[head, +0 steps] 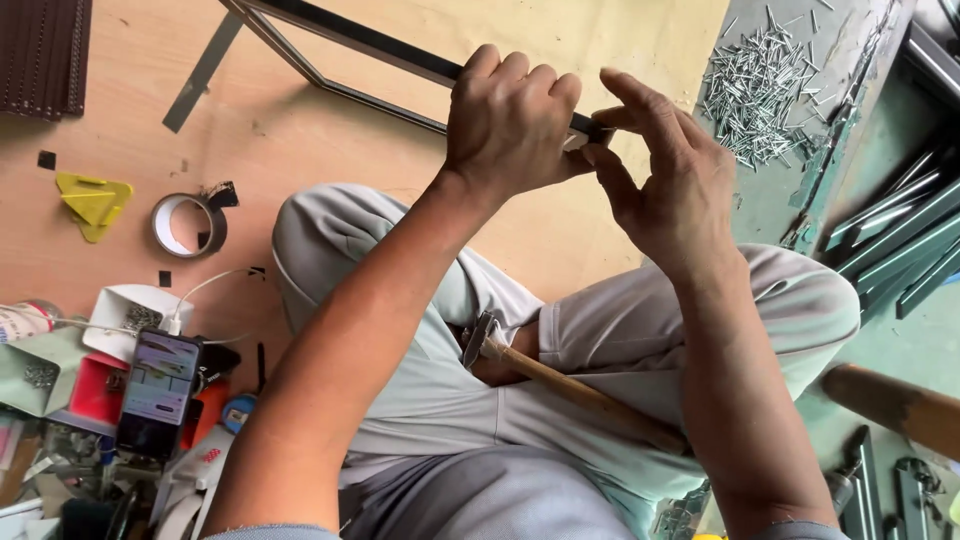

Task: The recorder is shown assembling a black picture frame by fitting corners and hammering small nails.

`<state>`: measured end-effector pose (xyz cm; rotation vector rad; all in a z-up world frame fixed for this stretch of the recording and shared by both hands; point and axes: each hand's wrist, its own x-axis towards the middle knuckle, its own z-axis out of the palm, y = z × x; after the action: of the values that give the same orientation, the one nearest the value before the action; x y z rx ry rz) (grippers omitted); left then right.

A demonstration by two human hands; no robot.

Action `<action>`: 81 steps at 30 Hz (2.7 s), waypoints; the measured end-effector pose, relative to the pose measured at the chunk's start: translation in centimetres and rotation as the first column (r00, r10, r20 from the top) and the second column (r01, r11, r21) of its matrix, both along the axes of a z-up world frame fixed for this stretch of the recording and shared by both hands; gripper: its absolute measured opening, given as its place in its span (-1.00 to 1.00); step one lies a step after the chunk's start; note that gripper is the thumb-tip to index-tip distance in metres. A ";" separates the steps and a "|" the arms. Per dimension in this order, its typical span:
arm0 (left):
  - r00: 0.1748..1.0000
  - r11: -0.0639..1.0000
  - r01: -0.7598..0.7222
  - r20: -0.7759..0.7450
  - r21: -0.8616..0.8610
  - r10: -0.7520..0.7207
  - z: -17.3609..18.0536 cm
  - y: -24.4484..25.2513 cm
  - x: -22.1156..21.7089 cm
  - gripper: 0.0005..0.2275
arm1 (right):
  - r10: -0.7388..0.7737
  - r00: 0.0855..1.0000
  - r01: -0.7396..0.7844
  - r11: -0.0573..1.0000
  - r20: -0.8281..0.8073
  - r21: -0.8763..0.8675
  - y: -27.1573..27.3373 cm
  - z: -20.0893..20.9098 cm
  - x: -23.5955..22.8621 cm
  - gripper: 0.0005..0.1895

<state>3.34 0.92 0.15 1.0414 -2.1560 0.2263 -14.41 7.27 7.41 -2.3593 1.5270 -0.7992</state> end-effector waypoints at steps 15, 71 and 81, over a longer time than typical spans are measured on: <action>0.998 0.998 -0.028 0.046 -0.057 0.031 -0.6 -0.5 0.0 -0.35 | 0.060 0.997 -0.059 0.998 0.058 -0.014 -0.3 -1.1 -1.0 -0.50; 0.997 0.998 0.056 -0.051 -0.008 -0.056 0.0 -0.6 -0.3 -0.32 | 0.113 0.993 -0.116 0.989 -0.036 -0.090 -0.9 -0.9 -1.4 -0.39; 0.999 0.997 0.043 -0.026 -0.063 -0.045 0.5 -0.4 0.1 -0.38 | 0.136 0.990 -0.140 0.978 -0.035 -0.154 -1.0 -0.9 -1.2 -0.48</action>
<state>3.44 0.56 0.63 0.9552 -2.1310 0.2559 -15.61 6.32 6.47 -2.5629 1.3351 -0.8903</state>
